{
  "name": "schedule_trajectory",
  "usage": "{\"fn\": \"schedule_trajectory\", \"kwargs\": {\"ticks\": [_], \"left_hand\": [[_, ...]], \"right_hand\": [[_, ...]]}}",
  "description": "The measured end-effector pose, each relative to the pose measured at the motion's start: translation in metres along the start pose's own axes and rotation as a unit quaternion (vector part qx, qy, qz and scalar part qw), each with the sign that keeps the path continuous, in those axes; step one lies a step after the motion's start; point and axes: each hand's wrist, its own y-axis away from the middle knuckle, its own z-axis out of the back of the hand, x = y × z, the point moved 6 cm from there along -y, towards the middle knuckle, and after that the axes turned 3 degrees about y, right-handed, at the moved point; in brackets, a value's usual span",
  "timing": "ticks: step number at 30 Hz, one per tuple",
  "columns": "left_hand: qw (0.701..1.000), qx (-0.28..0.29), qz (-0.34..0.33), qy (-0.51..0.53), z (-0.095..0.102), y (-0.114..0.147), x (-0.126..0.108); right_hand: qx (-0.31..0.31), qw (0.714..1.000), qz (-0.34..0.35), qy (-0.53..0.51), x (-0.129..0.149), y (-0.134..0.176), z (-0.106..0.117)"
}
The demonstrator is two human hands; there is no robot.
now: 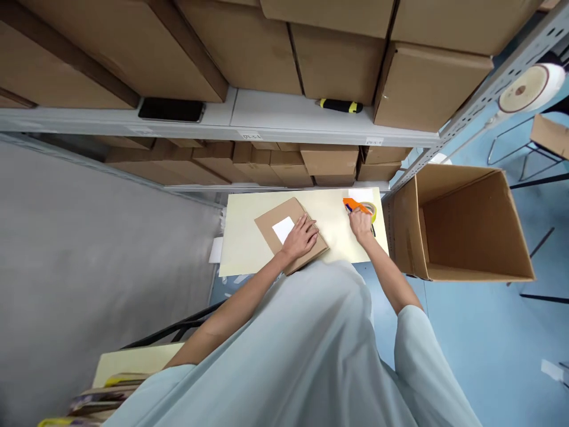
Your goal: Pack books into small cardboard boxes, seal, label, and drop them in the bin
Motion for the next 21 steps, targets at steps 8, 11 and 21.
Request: {"fn": "schedule_trajectory", "kwargs": {"ticks": [8, 11, 21], "left_hand": [[0.997, -0.058, 0.017, 0.047, 0.03, -0.009, -0.004], [0.987, -0.155, 0.013, 0.047, 0.08, -0.041, -0.011], [0.958, -0.285, 0.008, 0.025, 0.227, -0.15, -0.001]], "right_hand": [[-0.109, 0.991, 0.028, -0.072, 0.016, -0.007, 0.095], [-0.135, 0.983, 0.035, -0.119, 0.032, -0.013, 0.136], [-0.23, 0.945, 0.216, -0.087, 0.114, -0.085, 0.294]]}}
